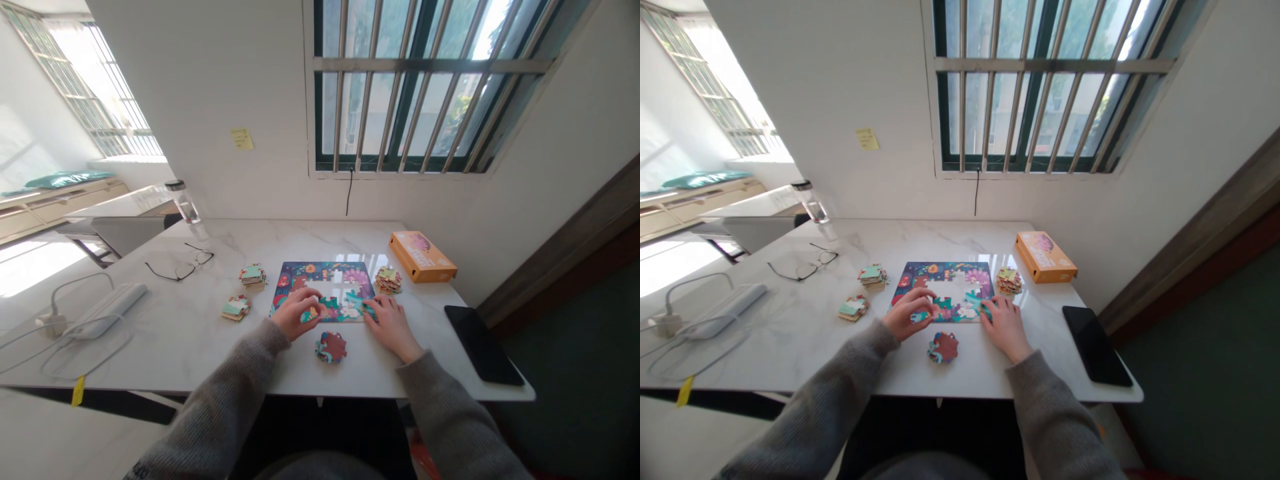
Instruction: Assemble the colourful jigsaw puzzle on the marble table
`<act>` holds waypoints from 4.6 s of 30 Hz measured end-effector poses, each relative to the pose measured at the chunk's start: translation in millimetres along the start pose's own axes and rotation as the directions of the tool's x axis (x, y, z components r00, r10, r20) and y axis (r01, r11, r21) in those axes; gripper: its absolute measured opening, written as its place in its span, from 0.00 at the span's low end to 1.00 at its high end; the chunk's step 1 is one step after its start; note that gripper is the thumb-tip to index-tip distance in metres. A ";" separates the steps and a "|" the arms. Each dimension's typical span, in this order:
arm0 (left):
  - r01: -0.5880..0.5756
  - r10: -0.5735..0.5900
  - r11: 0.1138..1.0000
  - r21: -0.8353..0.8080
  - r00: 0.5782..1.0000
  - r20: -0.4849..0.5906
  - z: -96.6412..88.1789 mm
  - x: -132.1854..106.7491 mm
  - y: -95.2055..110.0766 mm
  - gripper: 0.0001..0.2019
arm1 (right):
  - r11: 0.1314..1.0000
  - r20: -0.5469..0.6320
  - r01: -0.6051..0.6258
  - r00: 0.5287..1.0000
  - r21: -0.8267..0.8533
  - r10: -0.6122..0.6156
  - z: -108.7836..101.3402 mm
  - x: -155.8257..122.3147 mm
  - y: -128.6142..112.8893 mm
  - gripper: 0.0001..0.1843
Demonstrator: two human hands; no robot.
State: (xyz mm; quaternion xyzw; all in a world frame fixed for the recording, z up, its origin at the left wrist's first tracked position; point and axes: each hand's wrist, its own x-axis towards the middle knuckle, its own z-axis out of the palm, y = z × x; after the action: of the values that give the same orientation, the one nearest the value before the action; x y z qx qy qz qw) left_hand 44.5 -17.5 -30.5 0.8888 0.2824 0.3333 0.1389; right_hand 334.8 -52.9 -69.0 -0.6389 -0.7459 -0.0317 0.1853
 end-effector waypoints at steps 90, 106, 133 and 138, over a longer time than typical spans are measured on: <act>-0.137 0.155 0.975 0.178 0.983 -0.096 25.1 -5.9 -14.4 0.22 | 0.380 -0.001 0.089 0.974 0.921 -0.225 15.6 46.1 -53.7 0.23; -0.006 0.013 0.998 0.060 0.993 -0.113 31.3 -9.2 -22.4 0.27 | 0.629 -0.120 0.270 0.955 0.730 -0.271 1.6 40.3 -44.5 0.14; 0.028 -0.030 0.999 -0.018 0.996 -0.084 24.9 4.1 -12.0 0.10 | 0.722 -0.154 0.371 0.924 0.584 -0.351 -3.5 34.8 -37.9 0.19; 0.061 -0.054 0.996 0.064 0.994 -0.095 20.5 22.0 -19.7 0.04 | 0.782 -0.209 0.310 0.950 0.540 -0.233 -3.3 38.5 -16.6 0.14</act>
State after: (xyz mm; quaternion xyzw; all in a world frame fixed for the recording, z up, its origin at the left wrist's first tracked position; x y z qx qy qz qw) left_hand 63.8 10.2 -43.0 0.8678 0.3250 0.3607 0.1055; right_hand 315.1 -20.6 -50.5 -0.4370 -0.7919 0.1231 0.4083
